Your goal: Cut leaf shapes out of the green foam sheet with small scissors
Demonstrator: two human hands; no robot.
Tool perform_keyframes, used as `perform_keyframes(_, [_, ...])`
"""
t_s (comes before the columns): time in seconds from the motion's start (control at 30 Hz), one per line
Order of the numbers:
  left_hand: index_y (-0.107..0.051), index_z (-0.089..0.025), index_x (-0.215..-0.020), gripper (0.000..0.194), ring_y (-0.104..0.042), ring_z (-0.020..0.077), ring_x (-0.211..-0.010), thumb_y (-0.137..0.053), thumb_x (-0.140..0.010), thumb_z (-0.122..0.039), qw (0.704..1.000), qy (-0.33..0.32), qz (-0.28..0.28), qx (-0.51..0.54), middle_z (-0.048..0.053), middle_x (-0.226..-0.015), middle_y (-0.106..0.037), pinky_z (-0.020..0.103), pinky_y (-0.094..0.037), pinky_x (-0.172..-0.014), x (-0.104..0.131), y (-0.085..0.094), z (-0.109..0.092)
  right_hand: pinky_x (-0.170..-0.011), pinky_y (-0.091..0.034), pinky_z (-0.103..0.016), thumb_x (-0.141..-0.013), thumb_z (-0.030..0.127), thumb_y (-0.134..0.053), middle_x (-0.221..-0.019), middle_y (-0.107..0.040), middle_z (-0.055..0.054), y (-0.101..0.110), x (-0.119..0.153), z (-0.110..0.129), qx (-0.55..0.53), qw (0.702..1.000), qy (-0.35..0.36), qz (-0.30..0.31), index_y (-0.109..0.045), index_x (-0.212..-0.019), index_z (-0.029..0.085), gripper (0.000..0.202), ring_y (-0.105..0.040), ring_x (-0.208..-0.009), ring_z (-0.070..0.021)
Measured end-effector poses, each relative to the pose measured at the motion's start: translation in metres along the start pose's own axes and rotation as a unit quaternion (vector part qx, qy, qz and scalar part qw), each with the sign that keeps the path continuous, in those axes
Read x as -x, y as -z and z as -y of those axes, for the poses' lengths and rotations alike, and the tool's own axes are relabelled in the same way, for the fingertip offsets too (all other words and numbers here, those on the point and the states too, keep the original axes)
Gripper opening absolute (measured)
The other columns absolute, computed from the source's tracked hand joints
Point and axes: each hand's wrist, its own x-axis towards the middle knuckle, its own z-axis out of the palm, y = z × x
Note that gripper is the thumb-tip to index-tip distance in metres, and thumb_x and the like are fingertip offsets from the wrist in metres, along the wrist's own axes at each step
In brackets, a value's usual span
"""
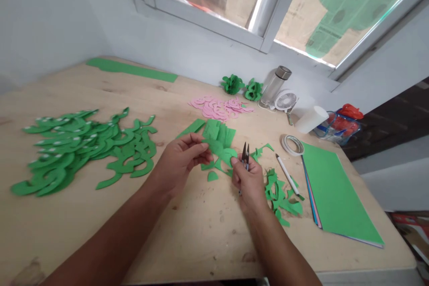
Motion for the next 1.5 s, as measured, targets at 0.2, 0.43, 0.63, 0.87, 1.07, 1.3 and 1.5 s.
perform_keyframes(0.2, [-0.066, -0.024, -0.073, 0.021, -0.064, 0.0132, -0.057, -0.085, -0.065, -0.023, 0.998, 0.025, 0.054, -0.03, -0.005, -0.06, -0.066, 0.026, -0.053, -0.059, 0.0, -0.001, 0.001, -0.038, -0.013, -0.019, -0.057, 0.042, -0.086, -0.042, -0.034, 0.015, 0.004, -0.003, 0.005, -0.006, 1.0, 0.009, 0.003, -0.058, -0.071, 0.022, 0.038, -0.021, -0.037, -0.0044])
perform_keyframes(0.43, [-0.075, -0.021, -0.07, 0.013, -0.058, 0.0131, -0.053, -0.084, -0.066, -0.029, 0.989, 0.002, 0.067, -0.134, -0.002, -0.059, -0.064, 0.026, -0.049, -0.054, 0.002, -0.002, -0.001, -0.039, -0.015, -0.021, -0.063, 0.038, -0.084, -0.044, -0.036, 0.014, 0.007, -0.002, -0.002, 0.053, 0.997, 0.023, 0.054, -0.06, -0.068, 0.021, 0.03, -0.024, -0.037, -0.0044])
perform_keyframes(0.63, [-0.073, -0.022, -0.065, 0.013, -0.053, 0.0144, -0.05, -0.082, -0.067, -0.032, 0.981, -0.025, 0.068, -0.181, -0.002, -0.051, -0.061, 0.027, -0.045, -0.051, 0.002, -0.003, -0.002, -0.039, -0.014, -0.02, -0.06, 0.042, -0.086, -0.043, -0.035, 0.014, 0.005, -0.003, 0.0, 0.046, 0.998, 0.016, 0.04, -0.06, -0.069, 0.021, 0.035, -0.023, -0.037, -0.0044])
perform_keyframes(0.87, [-0.072, -0.022, -0.069, 0.013, -0.06, 0.0129, -0.055, -0.083, -0.069, -0.028, 0.997, -0.028, 0.02, -0.075, -0.003, -0.057, -0.065, 0.026, -0.049, -0.056, 0.0, -0.002, 0.001, -0.037, -0.017, -0.019, -0.075, 0.068, -0.076, -0.048, -0.047, 0.01, 0.004, 0.002, -0.003, -0.021, 0.996, 0.033, 0.082, -0.066, -0.081, 0.019, 0.05, -0.027, -0.038, -0.0058])
perform_keyframes(1.07, [-0.072, -0.025, -0.068, 0.016, -0.066, 0.0143, -0.059, -0.088, -0.066, -0.024, 1.0, -0.024, -0.015, 0.0, -0.004, -0.065, -0.07, 0.031, -0.059, -0.066, -0.001, -0.004, 0.004, -0.037, -0.017, -0.02, -0.079, 0.072, -0.073, -0.047, -0.047, 0.009, 0.002, 0.006, -0.013, -0.041, 0.993, 0.003, 0.107, -0.069, -0.081, 0.017, 0.054, -0.028, -0.036, -0.005])
perform_keyframes(1.3, [-0.07, -0.024, -0.069, 0.016, -0.072, 0.0152, -0.066, -0.086, -0.069, -0.021, 0.999, -0.017, -0.017, 0.03, -0.005, -0.069, -0.071, 0.029, -0.063, -0.07, 0.003, -0.008, 0.006, -0.037, -0.016, -0.02, -0.077, 0.073, -0.072, -0.047, -0.047, 0.009, -0.001, 0.009, -0.016, -0.032, 0.991, -0.009, 0.13, -0.066, -0.078, 0.018, 0.056, -0.028, -0.037, -0.0053])
perform_keyframes(1.5, [-0.069, -0.024, -0.07, 0.015, -0.075, 0.0174, -0.068, -0.084, -0.069, -0.022, 1.0, -0.007, -0.009, 0.024, -0.005, -0.068, -0.071, 0.033, -0.064, -0.077, 0.003, -0.008, 0.009, -0.037, -0.015, -0.021, -0.078, 0.072, -0.071, -0.047, -0.046, 0.009, -0.001, 0.011, -0.017, -0.021, 0.989, -0.016, 0.143, -0.065, -0.076, 0.019, 0.053, -0.027, -0.038, -0.0062])
